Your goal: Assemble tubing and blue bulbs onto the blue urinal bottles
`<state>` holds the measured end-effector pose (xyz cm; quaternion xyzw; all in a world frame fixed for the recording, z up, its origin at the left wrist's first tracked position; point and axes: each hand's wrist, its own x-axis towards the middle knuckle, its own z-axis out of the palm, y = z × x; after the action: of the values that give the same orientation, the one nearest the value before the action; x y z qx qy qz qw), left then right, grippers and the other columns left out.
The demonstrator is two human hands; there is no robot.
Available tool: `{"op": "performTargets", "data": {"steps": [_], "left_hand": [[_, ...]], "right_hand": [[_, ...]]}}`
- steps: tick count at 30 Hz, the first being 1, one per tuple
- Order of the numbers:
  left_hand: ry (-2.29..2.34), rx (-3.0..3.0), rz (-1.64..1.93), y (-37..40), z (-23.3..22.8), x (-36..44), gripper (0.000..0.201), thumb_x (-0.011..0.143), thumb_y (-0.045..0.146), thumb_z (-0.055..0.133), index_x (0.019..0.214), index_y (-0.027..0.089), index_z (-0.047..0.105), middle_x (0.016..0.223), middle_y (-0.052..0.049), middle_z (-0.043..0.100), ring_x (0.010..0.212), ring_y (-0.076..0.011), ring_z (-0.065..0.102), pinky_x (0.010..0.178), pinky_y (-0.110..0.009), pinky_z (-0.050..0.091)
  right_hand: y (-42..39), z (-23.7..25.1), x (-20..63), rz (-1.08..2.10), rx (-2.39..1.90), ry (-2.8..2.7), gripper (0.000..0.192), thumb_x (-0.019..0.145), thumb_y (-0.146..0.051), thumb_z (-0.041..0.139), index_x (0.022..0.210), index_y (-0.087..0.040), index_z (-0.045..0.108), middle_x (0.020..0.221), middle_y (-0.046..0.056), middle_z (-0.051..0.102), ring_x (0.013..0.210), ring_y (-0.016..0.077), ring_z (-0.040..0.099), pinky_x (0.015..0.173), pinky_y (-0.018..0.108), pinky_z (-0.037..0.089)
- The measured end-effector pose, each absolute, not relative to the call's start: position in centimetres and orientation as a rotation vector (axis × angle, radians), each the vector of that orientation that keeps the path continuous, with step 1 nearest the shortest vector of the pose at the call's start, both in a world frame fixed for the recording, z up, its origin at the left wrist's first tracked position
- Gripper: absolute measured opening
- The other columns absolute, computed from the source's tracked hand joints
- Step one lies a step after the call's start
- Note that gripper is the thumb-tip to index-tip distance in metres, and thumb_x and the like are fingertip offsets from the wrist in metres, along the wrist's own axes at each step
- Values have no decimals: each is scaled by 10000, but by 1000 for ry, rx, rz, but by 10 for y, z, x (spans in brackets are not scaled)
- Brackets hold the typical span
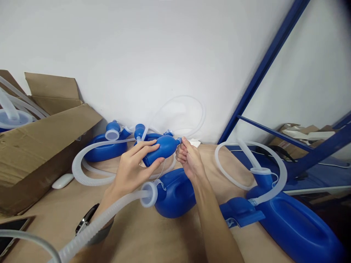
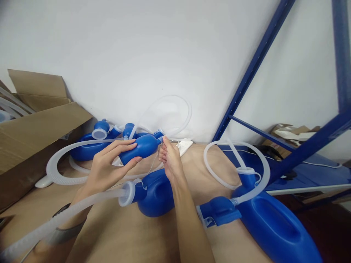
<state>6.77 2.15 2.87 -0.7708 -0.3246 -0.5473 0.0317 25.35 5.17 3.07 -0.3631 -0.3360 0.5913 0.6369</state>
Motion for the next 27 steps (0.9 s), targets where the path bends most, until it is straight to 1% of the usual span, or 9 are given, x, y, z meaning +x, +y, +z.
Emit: {"op": "performTargets", "data": {"steps": [3,7,11,13,15,18,20,23,27], "left_hand": [[-1253,-2330,-1829,18,28,75,235,874,353,788,1034,186,748,1074,-83,790,1004,-253,743,900,-380,601],[-1699,-2339,-1959,16,30,78,357,822,500,796,1041,219,770,1050,-63,781,937,-264,724,700,-332,573],[-2028,-2376,-2060,16,37,73,489,748,607,813,1035,212,786,967,-55,772,671,-189,652,555,-290,506],[-2093,-2378,-2079,16,39,70,527,721,625,822,1038,205,788,946,-55,769,610,-165,612,530,-282,485],[-2088,-2378,-2077,17,39,69,529,709,623,831,1037,210,788,976,-61,772,675,-191,650,571,-291,503],[-2057,-2362,-2098,19,39,68,511,707,607,840,1037,221,786,1078,-76,773,848,-252,708,671,-321,545],[-2063,-2341,-2151,20,40,68,517,705,611,841,1032,215,786,1109,-85,771,885,-271,715,678,-327,554],[-2087,-2291,-2266,21,41,68,543,702,624,843,1039,202,784,1114,-88,765,891,-270,708,678,-324,561],[-2082,-2265,-2347,21,42,66,556,710,618,852,1077,208,769,1141,-72,753,937,-259,689,721,-320,567]], "right_hand": [[55,25,250,1279,-779,-772,597,806,-551,799,572,-225,357,510,-120,251,427,45,188,374,163,220],[61,16,247,1195,-751,-818,599,793,-596,783,587,-233,353,533,-115,238,446,57,205,400,181,242],[66,5,246,1139,-755,-883,622,805,-646,746,581,-239,332,537,-104,229,467,74,214,421,208,239],[68,1,246,1115,-760,-929,626,814,-671,725,574,-238,341,542,-95,250,484,84,243,441,220,257],[69,-2,247,1102,-768,-978,611,812,-678,723,566,-231,387,551,-80,304,513,92,296,477,227,300],[69,-1,251,1101,-793,-1033,552,813,-650,733,576,-213,492,583,-51,409,566,105,385,537,232,357],[67,3,255,1112,-810,-1050,514,817,-627,725,593,-206,533,601,-40,451,576,109,417,543,233,368],[61,10,260,1146,-814,-1072,482,810,-608,692,593,-210,527,606,-38,464,551,108,415,511,233,360],[56,16,262,1196,-812,-1107,398,760,-505,724,588,-204,529,598,-38,476,536,99,418,482,217,345]]}}
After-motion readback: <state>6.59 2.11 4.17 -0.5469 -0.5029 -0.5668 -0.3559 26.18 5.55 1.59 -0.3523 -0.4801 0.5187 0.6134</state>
